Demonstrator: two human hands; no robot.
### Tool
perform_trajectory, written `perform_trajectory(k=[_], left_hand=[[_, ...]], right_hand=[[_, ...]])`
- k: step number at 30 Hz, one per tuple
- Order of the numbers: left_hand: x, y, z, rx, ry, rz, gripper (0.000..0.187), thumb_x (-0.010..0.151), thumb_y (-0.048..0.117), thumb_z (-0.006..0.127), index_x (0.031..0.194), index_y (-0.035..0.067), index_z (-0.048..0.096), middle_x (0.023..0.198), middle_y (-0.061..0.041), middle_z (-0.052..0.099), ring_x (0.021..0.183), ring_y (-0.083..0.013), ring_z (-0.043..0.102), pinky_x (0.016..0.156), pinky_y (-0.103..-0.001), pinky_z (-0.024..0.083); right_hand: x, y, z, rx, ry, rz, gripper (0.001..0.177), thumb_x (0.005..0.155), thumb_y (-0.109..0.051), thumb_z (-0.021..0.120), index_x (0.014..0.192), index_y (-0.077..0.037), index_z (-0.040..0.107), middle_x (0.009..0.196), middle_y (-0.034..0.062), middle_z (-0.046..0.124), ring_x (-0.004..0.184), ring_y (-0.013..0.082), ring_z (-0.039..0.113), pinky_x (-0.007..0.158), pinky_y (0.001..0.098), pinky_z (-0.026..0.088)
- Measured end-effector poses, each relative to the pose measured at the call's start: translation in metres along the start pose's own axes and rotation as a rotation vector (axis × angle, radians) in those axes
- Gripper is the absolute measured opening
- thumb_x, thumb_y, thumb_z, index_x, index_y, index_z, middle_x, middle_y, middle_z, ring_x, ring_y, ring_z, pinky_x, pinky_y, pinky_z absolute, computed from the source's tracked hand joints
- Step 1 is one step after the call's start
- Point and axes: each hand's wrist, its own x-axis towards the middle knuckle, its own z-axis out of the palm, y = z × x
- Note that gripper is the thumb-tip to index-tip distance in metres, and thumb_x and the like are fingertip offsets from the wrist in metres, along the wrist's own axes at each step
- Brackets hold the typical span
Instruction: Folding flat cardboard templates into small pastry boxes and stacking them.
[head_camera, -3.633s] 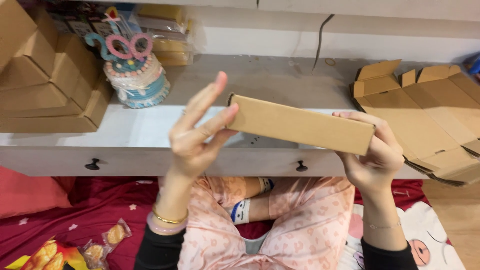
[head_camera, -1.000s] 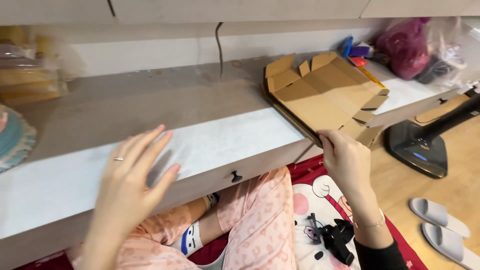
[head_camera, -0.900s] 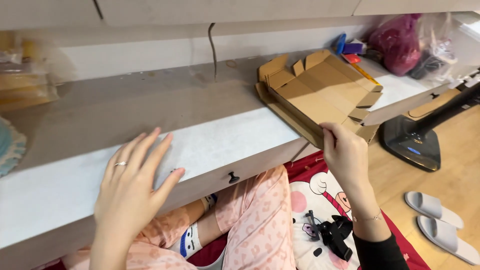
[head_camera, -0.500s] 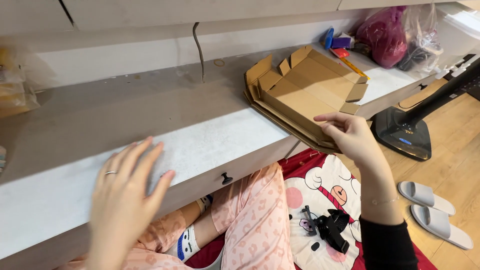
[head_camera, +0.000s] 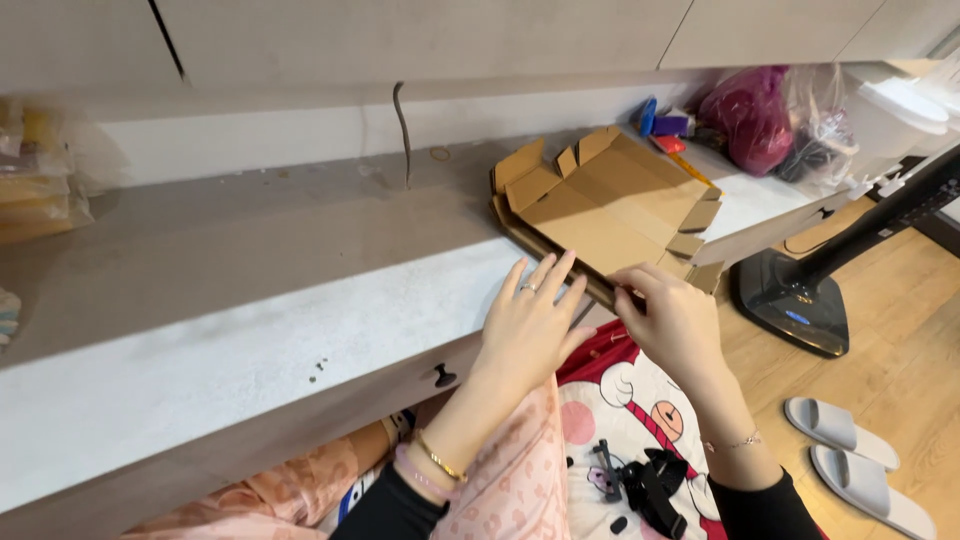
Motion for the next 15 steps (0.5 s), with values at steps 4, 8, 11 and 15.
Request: perform_trajectory(k=[4, 8, 11, 15], left_hand=[[-0.004, -0.005, 0.013, -0.038, 0.012, -0.049, 0.057, 0.098, 0.052, 0.058, 0.135, 0.009, 0.064, 0.148, -0.021, 0.051, 0.144, -0.0334, 0.048, 0.124, -0.055, 0.022], [-0.003, -0.006, 0.018, -0.042, 0.021, -0.055, 0.058, 0.096, 0.053, 0.060, 0.138, 0.013, 0.063, 0.143, -0.019, 0.057, 0.143, -0.0325, 0.049, 0.123, -0.056, 0.023], [0.001, -0.009, 0.016, 0.180, 0.051, 0.000, 0.063, 0.091, 0.060, 0.063, 0.136, 0.016, 0.063, 0.142, -0.012, 0.060, 0.135, -0.0252, 0.053, 0.113, -0.047, 0.034], [-0.019, -0.006, 0.015, 0.242, 0.174, 0.018, 0.078, 0.088, 0.065, 0.064, 0.143, 0.011, 0.060, 0.149, -0.014, 0.058, 0.134, -0.0305, 0.056, 0.118, -0.047, 0.036]], right_hand=[[0.009, 0.019, 0.006, 0.095, 0.183, 0.050, 0.015, 0.095, -0.026, 0.070, 0.108, -0.030, 0.076, 0.094, -0.0051, 0.074, 0.095, 0.0257, 0.074, 0.080, 0.0407, 0.059], [0.011, -0.001, -0.031, 0.284, 0.461, -0.053, 0.019, 0.099, 0.000, 0.070, 0.108, -0.015, 0.077, 0.094, 0.0047, 0.074, 0.090, 0.0313, 0.073, 0.076, 0.0386, 0.057], [0.000, -0.046, -0.073, 0.402, 0.471, -0.219, 0.013, 0.101, 0.012, 0.063, 0.107, 0.005, 0.071, 0.105, 0.0154, 0.073, 0.093, 0.0231, 0.068, 0.078, 0.0309, 0.055], [-0.019, -0.108, -0.101, 0.493, 0.408, -0.378, 0.017, 0.094, 0.012, 0.064, 0.103, 0.001, 0.073, 0.102, 0.0124, 0.076, 0.092, 0.0225, 0.072, 0.086, 0.0313, 0.055]])
